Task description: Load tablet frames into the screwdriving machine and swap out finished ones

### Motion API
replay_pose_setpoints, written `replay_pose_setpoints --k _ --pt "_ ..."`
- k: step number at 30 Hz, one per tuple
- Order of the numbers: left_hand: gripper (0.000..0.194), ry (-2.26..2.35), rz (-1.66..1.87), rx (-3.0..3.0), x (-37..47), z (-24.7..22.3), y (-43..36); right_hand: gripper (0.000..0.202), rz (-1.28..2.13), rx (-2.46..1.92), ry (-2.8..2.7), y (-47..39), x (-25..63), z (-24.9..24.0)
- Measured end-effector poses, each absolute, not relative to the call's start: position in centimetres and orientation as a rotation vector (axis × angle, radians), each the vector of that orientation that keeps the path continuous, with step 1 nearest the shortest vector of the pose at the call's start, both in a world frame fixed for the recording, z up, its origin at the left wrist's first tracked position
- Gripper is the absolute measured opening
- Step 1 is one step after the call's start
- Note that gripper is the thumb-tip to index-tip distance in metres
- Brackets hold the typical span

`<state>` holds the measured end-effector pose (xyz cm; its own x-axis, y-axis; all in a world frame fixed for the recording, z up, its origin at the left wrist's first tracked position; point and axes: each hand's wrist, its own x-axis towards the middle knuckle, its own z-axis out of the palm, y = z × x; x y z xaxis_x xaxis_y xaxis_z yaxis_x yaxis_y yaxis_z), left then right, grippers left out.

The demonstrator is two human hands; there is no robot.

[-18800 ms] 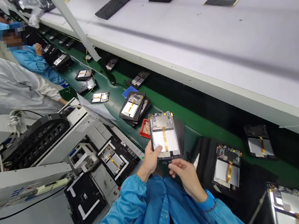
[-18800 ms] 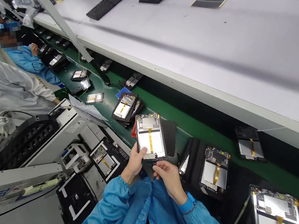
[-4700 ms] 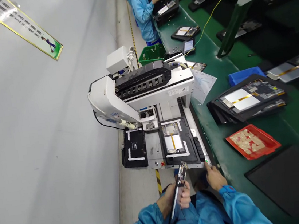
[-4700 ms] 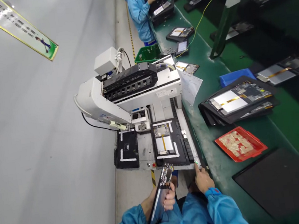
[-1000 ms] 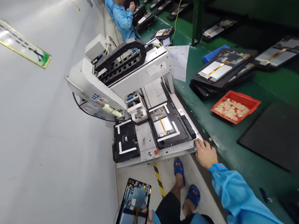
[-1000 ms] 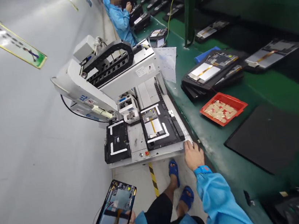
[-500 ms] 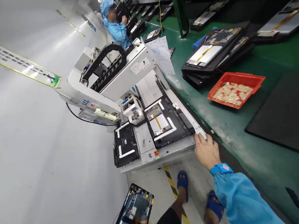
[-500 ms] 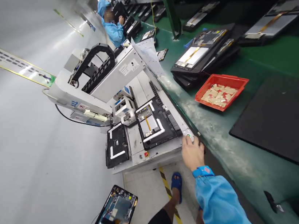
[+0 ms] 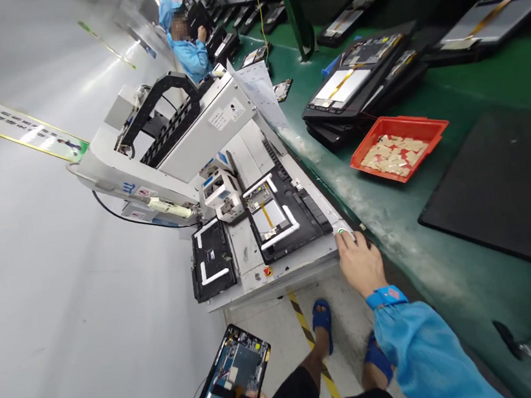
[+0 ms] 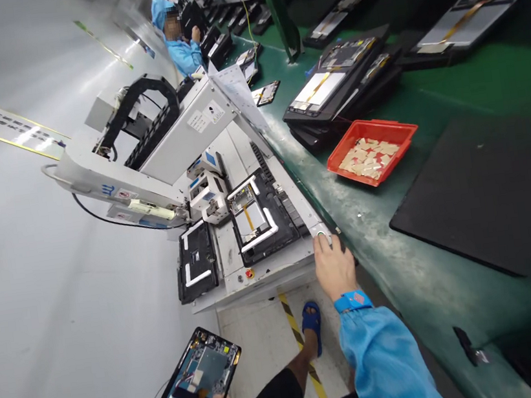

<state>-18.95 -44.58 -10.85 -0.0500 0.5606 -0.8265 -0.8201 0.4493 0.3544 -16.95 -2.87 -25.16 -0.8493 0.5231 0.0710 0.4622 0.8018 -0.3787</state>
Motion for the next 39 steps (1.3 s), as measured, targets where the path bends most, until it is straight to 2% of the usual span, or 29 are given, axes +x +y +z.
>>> replay_pose_setpoints --k 6,11,14,19,27,32,39 --pt "0.039 0.940 0.996 -0.235 -20.5 -10.2 -42.9 0.051 0.490 -0.762 -2.866 -2.8 -17.3 -24.4" --pt "0.047 0.757 1.175 -0.451 -19.5 -8.1 -42.8 0.053 0.517 -0.790 -2.882 -3.0 -17.5 -24.6" --pt "0.045 0.636 1.286 -0.457 -19.4 -6.5 -43.1 0.054 0.526 -0.798 -2.939 -2.9 -18.0 -24.5" --pt "0.053 0.529 1.392 -0.424 -20.9 -4.5 -45.2 0.051 0.525 -0.860 -2.954 -4.1 -17.3 -23.8" --pt "0.051 0.363 1.576 -0.344 -25.1 -5.7 -51.5 0.046 0.853 -0.830 -3.085 -15.7 -17.8 -21.7" --pt "0.049 0.186 1.697 -0.230 -28.1 -7.1 -55.5 0.043 0.896 -0.805 -3.184 -22.7 -22.9 -20.3" --pt "0.049 0.110 1.724 -0.128 -33.2 -7.9 -60.2 0.045 0.888 -0.888 -3.267 -27.1 -29.4 -19.0"
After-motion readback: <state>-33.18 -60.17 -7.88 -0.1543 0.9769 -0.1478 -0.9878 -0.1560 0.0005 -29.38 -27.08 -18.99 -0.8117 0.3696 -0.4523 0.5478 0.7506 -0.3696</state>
